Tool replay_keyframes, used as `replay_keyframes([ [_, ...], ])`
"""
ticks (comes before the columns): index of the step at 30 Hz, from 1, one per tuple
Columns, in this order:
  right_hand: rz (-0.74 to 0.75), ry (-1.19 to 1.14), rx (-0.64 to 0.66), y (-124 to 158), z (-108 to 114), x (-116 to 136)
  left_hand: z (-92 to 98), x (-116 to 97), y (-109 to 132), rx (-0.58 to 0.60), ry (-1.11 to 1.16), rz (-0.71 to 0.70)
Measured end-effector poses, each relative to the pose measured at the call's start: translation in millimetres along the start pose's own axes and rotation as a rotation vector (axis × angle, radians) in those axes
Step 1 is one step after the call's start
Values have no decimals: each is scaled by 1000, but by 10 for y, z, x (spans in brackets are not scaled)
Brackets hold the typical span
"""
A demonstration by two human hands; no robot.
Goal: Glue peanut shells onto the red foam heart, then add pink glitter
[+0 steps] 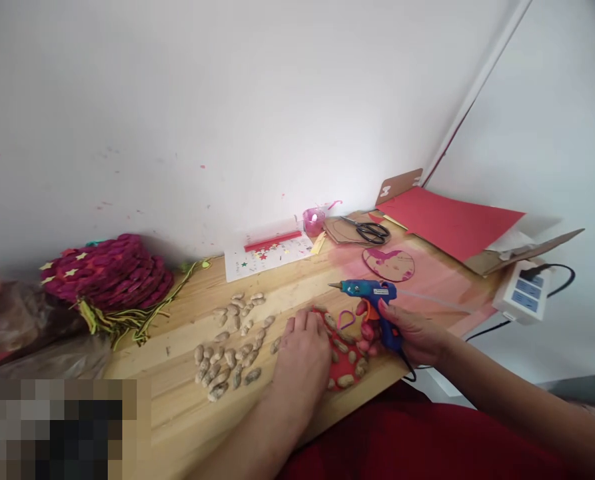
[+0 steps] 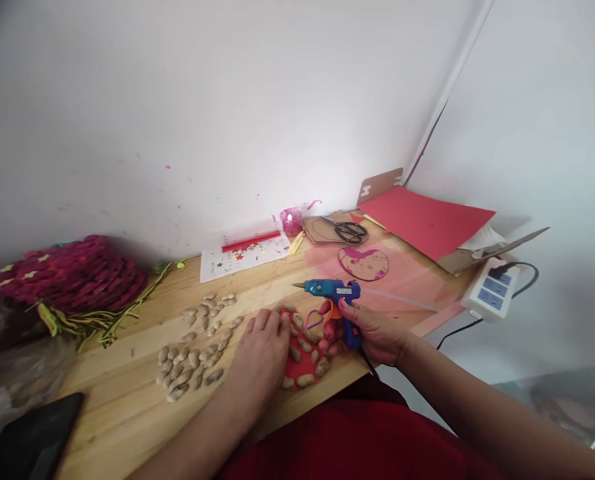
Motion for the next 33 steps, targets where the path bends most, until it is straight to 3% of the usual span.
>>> replay_keyframes([
  [6,9,32,23,-29,-48,-21,-20,-57,26,-33,-80,57],
  [11,48,89,51,-75,-75,-12,-8,-58,63,11,-81,70],
  [16,-18,66,79,-81,-50,-8,-6,-14,95,18,-65,67],
  [24,-37,104,104,-71,-82,-12,-199,-5,200,-49,-52,123],
  [26,-50,119,103,-77,-83,-21,-227,1,214,-39,-55,80],
  [33,-75,233,66,-48,-138,38,-99,-77,158,1,-72,128],
])
Point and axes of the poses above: each hand's wrist, its own y-axis away from the middle knuckle, its own z-axis out of the back of the hand, x = y × z, the point moved 2 cm from there along -y, towards the middle knuckle, and after that the axes turned 4 degrees about z, right-handed, at the moved point
